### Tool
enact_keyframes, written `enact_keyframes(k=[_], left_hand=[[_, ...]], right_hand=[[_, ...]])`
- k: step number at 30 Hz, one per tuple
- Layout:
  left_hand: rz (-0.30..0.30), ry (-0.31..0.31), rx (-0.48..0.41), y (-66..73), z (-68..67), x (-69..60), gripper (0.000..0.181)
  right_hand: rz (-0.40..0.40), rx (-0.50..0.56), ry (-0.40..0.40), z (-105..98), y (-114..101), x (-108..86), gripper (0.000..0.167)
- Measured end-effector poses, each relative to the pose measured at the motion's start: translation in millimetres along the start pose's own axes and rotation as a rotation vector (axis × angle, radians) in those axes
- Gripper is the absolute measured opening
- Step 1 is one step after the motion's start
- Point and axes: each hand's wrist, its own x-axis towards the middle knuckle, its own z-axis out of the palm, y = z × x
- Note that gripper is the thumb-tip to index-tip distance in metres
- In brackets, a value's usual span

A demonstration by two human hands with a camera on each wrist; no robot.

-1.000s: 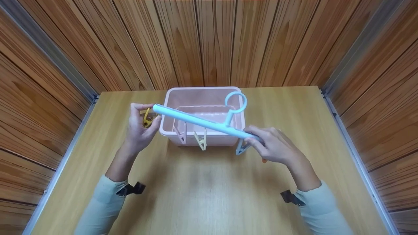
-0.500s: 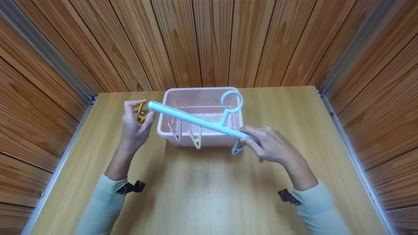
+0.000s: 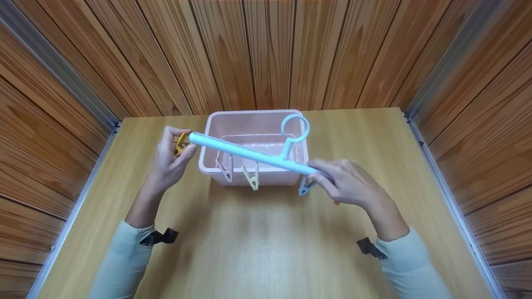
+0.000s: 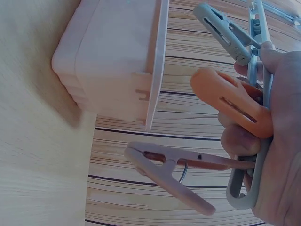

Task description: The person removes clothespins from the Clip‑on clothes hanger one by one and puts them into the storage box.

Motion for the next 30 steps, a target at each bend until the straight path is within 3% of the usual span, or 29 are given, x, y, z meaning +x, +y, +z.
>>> enact_keyframes(k=[3,6,12,17,20,23,26,30], left_hand=[[-0.078,-0.034,-0.141,0.0,-2.7,-1.0,0.033],[-0.123,-0.080,-0.224,0.6,-5.8,-1.0,0.031],[-0.172,-0.173,-0.317,4.2,-10.1,-2.7,0.027],[-0.201,-0.208,-0.532,6.0,-5.2,-4.2,0.020],[-0.179,-0.215,-0.662,6.0,1.6,-4.8,0.015],[-0.127,-0.209,-0.731,6.5,7.4,-5.0,0.012],[-0.086,-0.169,-0.749,8.7,10.9,-4.0,0.014],[-0.080,-0.078,-0.705,13.1,15.9,-1.4,0.019]], right_hand=[[-0.009,-0.001,-0.010,0.2,0.7,1.5,0.038],[-0.015,0.019,-0.012,0.7,1.8,1.1,0.038],[-0.020,0.091,-0.007,2.5,6.5,-0.8,0.040],[-0.026,0.152,0.000,6.6,11.8,-2.7,0.041],[-0.022,0.179,0.002,8.7,12.8,-3.5,0.041],[-0.018,0.214,0.000,10.8,12.9,-1.7,0.042],[-0.016,0.241,0.003,12.6,13.5,2.0,0.042],[-0.010,0.234,0.035,13.7,12.6,3.0,0.040]])
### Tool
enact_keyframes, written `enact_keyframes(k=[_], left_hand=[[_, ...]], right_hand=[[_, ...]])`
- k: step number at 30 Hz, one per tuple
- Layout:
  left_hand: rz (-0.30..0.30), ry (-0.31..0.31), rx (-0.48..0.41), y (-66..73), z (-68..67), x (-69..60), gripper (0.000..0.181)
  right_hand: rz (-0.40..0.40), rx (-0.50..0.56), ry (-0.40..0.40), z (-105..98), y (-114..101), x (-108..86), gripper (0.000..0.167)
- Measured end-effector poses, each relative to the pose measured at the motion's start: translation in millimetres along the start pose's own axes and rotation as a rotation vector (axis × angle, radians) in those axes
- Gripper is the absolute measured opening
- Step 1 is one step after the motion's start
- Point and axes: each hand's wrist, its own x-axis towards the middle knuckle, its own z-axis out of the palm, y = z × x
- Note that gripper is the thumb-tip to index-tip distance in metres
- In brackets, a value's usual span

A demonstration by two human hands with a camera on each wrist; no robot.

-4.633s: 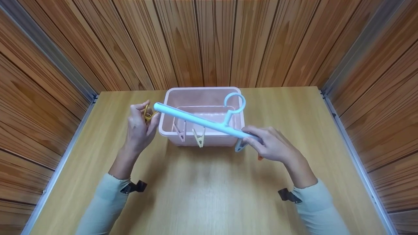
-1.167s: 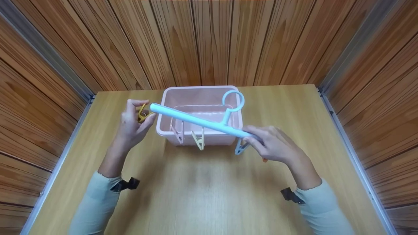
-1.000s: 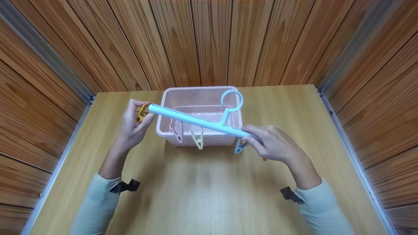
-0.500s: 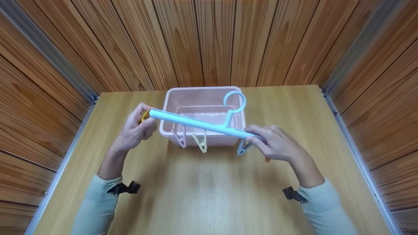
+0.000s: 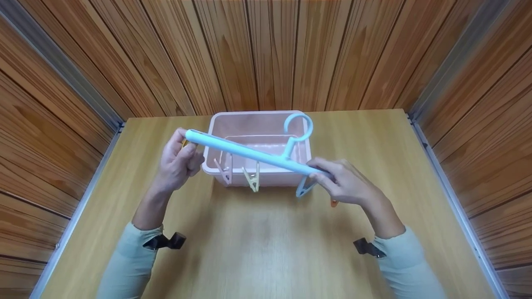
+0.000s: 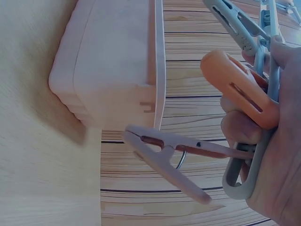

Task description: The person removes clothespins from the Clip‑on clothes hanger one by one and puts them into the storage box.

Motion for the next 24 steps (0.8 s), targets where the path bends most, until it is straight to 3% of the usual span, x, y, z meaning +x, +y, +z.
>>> enact_keyframes(k=[3,6,10,13,15,18,20,24], left_hand=[[0.006,0.096,0.045,-1.5,6.9,1.0,0.023],[0.047,0.231,0.154,-5.0,16.4,1.5,0.028],[0.151,0.381,0.421,-11.1,26.8,-0.4,0.032],[0.227,0.444,0.637,-14.1,30.6,-3.3,0.032],[0.253,0.469,0.732,-14.3,32.2,-4.0,0.031],[0.208,0.434,0.681,-12.4,32.1,-3.7,0.030],[0.142,0.376,0.535,-9.4,31.0,-3.1,0.027],[0.021,0.211,0.154,-4.4,27.3,-0.5,0.021]], right_hand=[[0.002,-0.024,0.035,3.5,-0.1,-0.3,0.040],[0.021,-0.046,0.066,7.6,0.0,1.0,0.039],[0.032,-0.057,0.084,10.8,0.5,2.1,0.037],[0.023,-0.053,0.080,12.3,1.5,2.0,0.036],[0.028,-0.042,0.081,13.1,2.3,1.1,0.035],[0.032,-0.018,0.090,15.5,4.5,-1.2,0.033],[0.026,0.006,0.096,17.1,6.8,-2.9,0.032],[0.001,0.084,0.136,17.9,11.1,-5.2,0.022]])
